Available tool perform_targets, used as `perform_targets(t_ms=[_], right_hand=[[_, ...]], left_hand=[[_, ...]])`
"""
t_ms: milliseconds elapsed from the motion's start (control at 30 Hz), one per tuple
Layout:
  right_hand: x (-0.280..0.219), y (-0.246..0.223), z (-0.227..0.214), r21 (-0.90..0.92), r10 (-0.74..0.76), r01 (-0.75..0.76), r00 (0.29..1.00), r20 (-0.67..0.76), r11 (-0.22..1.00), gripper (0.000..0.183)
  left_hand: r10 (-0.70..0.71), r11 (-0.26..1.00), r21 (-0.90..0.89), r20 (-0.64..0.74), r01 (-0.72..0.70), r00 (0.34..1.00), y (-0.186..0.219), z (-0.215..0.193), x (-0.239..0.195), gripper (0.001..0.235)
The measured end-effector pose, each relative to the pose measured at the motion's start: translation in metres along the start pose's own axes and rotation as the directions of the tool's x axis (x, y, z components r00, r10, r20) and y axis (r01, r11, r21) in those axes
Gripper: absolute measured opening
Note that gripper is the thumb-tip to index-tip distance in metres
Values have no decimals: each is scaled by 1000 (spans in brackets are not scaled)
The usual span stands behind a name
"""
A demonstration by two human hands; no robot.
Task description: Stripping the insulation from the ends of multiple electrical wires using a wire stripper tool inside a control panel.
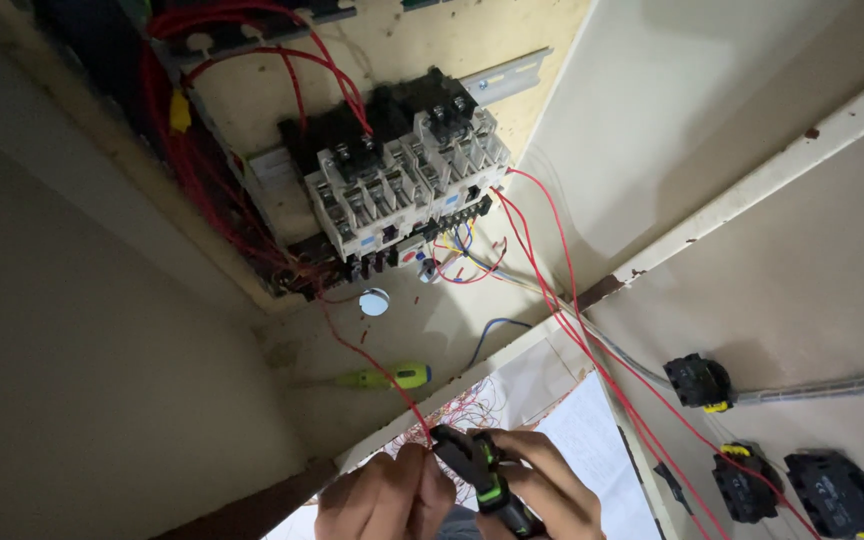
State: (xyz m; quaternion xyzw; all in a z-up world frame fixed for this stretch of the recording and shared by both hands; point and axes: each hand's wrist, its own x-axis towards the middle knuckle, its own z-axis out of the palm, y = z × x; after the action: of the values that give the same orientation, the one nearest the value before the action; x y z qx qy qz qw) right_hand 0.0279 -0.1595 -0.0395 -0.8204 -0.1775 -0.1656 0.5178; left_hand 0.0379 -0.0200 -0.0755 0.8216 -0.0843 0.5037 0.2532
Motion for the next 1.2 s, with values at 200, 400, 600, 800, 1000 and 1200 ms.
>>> perform_targets(t_ms=[200, 400, 600, 800, 1000, 1200], right_hand=[[5, 19, 7, -49, -132, 127, 981, -142, 991, 6], [10, 27, 9, -149, -256, 230, 946, -197, 962, 12], [11, 32, 6, -148, -283, 258, 940, -189, 955, 12], [11, 31, 8, -222, -276, 226, 934, -226, 948, 14], [3, 61, 6, -254, -385, 326, 892, -236, 911, 12], [-1, 74, -1, -241, -436, 385, 875, -212, 891, 19]], left_hand=[[-44, 999, 24, 5, 44, 999, -2, 2, -8, 11], [-53, 998, 35, 62, 51, 997, 1, 1, -7, 14], [-42, 999, 16, 116, 40, 992, 3, 1, -7, 14], [-147, 988, -16, 151, 151, 978, 11, 3, -9, 10], [-188, 982, 31, 53, 187, 981, 14, 14, -16, 10], [-181, 983, 46, 61, 179, 982, 20, 18, -21, 13]])
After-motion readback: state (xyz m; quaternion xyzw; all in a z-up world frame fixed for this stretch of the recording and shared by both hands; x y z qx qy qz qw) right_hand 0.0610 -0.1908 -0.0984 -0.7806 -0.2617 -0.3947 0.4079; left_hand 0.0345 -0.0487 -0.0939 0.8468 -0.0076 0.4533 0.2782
